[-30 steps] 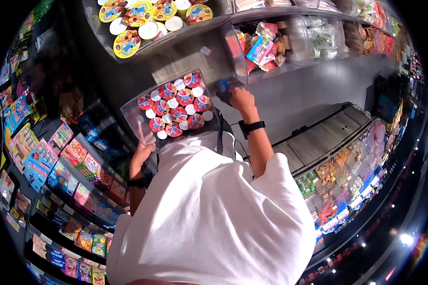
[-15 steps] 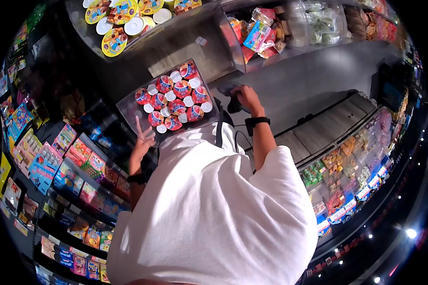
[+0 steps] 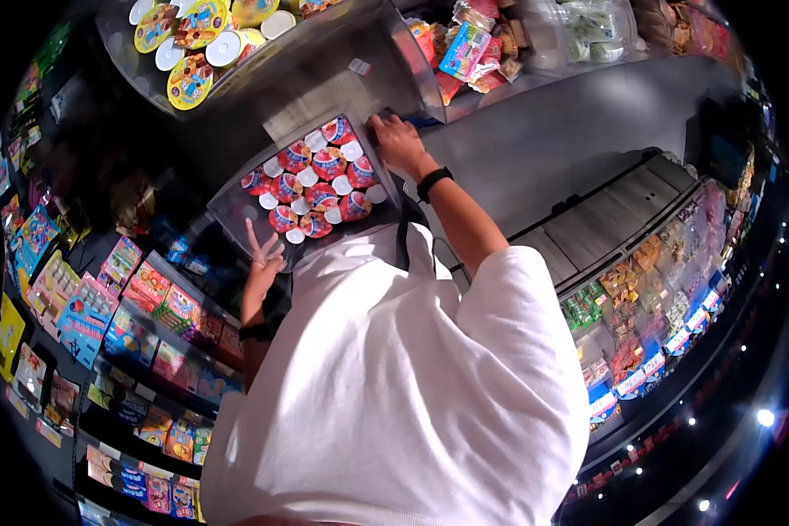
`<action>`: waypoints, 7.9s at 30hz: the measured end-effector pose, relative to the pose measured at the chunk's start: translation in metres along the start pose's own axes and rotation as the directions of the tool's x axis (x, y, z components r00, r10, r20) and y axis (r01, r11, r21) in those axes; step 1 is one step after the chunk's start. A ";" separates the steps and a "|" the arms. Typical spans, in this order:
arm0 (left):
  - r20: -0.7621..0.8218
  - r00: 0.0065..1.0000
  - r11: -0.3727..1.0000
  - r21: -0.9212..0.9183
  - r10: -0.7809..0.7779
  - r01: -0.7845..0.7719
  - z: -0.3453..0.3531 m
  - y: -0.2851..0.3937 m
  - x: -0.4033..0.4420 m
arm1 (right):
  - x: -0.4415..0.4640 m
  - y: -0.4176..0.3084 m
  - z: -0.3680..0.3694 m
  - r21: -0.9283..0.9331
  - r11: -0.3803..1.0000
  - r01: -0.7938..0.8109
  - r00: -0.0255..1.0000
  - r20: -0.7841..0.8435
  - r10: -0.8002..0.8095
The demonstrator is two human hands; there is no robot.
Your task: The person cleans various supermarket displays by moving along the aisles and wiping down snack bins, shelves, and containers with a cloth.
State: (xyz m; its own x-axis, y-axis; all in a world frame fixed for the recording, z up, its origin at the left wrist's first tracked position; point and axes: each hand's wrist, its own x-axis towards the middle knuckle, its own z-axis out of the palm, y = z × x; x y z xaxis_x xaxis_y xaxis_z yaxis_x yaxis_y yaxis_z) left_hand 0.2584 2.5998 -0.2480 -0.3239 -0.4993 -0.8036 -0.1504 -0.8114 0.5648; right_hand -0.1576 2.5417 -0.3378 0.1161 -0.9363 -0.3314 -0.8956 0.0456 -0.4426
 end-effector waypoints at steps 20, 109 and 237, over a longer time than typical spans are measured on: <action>-0.025 0.999 1.000 -0.017 -0.024 0.024 -0.007 -0.007 0.000 | -0.081 0.025 -0.034 0.162 0.839 -0.519 0.840 0.279 0.466; -0.078 0.995 0.993 0.107 0.062 -0.054 0.046 0.083 0.082 | -0.093 0.010 -0.282 -0.173 0.817 -0.549 0.803 0.160 0.574; 0.495 0.491 -0.418 0.869 0.717 -0.264 0.338 0.135 0.098 | -0.142 0.026 -0.119 -0.227 0.966 0.127 0.831 -0.507 -0.228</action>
State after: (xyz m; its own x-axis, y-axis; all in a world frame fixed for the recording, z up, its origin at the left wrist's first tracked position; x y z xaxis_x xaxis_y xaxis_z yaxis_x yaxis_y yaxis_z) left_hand -0.1099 2.5441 -0.1873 -0.7289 -0.6767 0.1034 -0.6631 0.7355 0.1394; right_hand -0.2484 2.6343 -0.2030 0.0828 -0.9652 0.2481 -0.9475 -0.1534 -0.2804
